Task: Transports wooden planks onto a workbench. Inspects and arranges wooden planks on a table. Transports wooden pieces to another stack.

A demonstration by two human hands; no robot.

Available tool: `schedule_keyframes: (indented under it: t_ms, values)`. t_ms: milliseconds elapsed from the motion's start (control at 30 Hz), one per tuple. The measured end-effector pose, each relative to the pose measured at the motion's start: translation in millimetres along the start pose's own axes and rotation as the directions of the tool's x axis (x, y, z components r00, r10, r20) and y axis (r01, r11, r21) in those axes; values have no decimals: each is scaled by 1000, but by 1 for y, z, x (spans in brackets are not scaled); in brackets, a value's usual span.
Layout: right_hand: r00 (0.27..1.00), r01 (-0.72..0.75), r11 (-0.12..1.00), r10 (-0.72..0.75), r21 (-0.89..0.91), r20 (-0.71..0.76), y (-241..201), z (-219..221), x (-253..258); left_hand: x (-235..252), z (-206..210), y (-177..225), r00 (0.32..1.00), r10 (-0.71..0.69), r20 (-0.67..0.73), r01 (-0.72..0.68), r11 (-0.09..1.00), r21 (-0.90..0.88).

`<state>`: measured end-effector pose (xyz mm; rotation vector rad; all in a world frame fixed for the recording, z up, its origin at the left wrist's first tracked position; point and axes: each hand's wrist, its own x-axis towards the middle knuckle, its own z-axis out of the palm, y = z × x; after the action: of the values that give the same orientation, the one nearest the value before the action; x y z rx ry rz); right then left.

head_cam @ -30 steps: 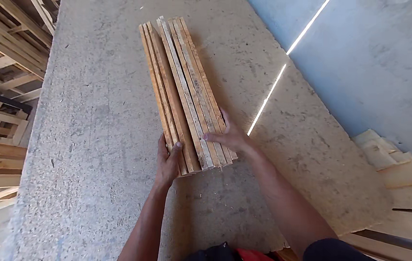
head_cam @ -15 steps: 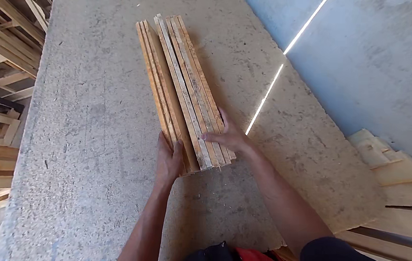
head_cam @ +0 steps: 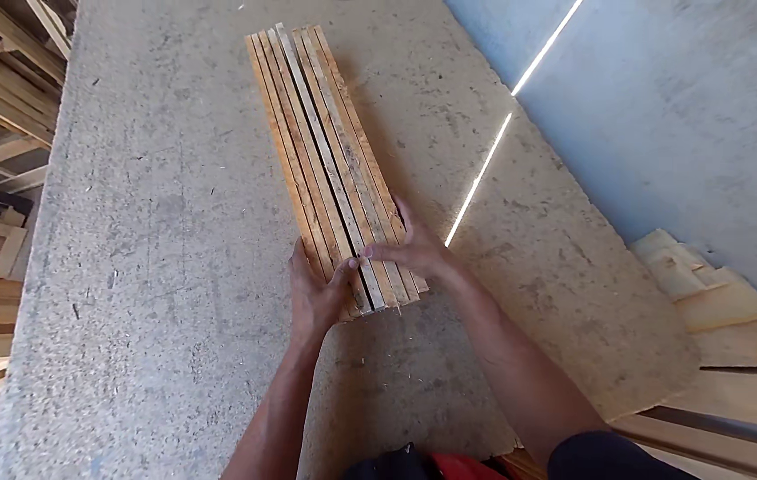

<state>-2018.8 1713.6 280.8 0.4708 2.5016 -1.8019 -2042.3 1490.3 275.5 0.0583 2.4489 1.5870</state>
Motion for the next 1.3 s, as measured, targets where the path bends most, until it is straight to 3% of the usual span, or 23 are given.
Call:
schedule_keyframes:
  t_ms: [667,933,1100,1300]
  values:
    - [1000,-20,1000,20,4,-7,0,1,0,1,1,-3,1000,8,-9,-9,998,-55]
    - [1000,-14,1000,14,-4,-6,-4,-1,1,9,4,12,999,24,-39,-14,969,246]
    - [999,-43,999,43,-12,-21,1,0,1,29,6,-2,999,-15,-43,22,986,167]
    - [999,-44,999,45,31,-27,15,12,51,62,11,-7,994,62,-91,-39,971,235]
